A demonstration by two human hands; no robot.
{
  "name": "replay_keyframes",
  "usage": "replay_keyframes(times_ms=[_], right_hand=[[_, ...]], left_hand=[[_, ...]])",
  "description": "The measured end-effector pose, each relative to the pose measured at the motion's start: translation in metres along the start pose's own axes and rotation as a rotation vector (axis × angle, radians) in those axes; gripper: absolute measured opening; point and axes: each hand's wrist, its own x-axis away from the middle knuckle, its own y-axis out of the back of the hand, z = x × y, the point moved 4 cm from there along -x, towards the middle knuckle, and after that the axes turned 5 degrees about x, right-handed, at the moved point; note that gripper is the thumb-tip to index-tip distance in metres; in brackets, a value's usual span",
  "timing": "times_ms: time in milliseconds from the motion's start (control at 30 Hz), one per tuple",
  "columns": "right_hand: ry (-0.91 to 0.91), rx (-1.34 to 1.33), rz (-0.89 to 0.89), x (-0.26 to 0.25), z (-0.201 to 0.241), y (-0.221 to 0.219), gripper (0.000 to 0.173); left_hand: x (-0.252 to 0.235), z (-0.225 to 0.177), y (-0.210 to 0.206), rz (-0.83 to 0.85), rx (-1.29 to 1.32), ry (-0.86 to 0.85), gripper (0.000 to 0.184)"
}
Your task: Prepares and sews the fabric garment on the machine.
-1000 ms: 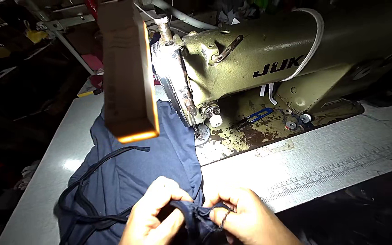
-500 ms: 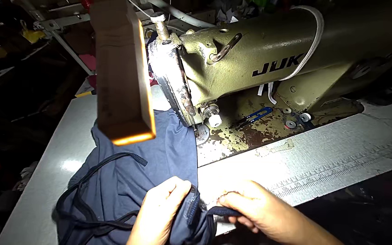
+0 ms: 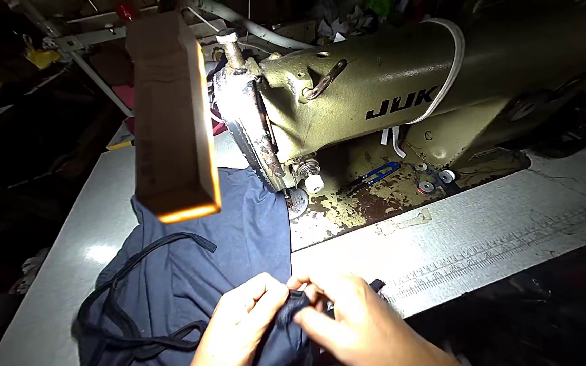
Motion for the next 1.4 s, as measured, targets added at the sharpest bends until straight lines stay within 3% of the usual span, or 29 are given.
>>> replay_keyframes(times_ms=[33, 100, 167, 333, 433, 567, 700, 833, 967, 1200, 1300, 1400], right_hand=[[-0.055, -0.139, -0.002, -0.003, -0.002, 0.000, 0.014], [-0.163, -0.373, 0.051, -0.011, -0.005, 0.003, 0.009], [-0.207, -0.450, 0.089, -0.016, -0.005, 0.003, 0.010], [-0.212, -0.437, -0.022, -0.019, -0.005, -0.004, 0.009], [-0.192, -0.377, 0.107, -0.012, -0.006, -0.004, 0.038], [-0.138, -0.336, 0.153, -0.001, -0.013, -0.006, 0.013], [-0.152, -0.393, 0.139, 0.000, -0.014, -0.001, 0.011], [-0.155, -0.381, 0.152, 0.002, -0.013, -0.002, 0.011], [-0.151, -0.374, 0.136, 0.004, -0.013, -0.003, 0.012], [-0.138, -0.326, 0.111, 0.007, -0.014, 0.000, 0.015], [-0.143, -0.341, 0.117, 0.006, -0.015, 0.000, 0.015], [-0.147, -0.353, 0.131, 0.006, -0.015, 0.000, 0.015]], left_hand=[[0.002, -0.002, 0.001, 0.028, -0.005, -0.004, 0.016], [0.008, -0.004, 0.003, 0.083, -0.011, 0.024, 0.007], [0.011, -0.004, 0.003, 0.142, -0.018, 0.049, 0.017], [0.011, -0.001, -0.002, 0.100, -0.056, 0.038, 0.007], [0.011, -0.004, 0.002, 0.019, -0.020, 0.012, 0.012], [0.009, 0.000, 0.012, -0.018, 0.094, -0.092, 0.027], [0.006, 0.005, 0.018, 0.104, 0.194, -0.198, 0.029], [0.008, -0.001, 0.016, 0.185, 0.111, -0.153, 0.026], [0.015, -0.011, 0.006, 0.025, -0.154, -0.112, 0.022], [0.020, -0.022, 0.015, -0.124, -0.302, -0.040, 0.020], [0.019, -0.022, 0.018, -0.112, -0.207, -0.046, 0.012], [0.016, -0.018, 0.015, -0.098, 0.083, 0.047, 0.025]])
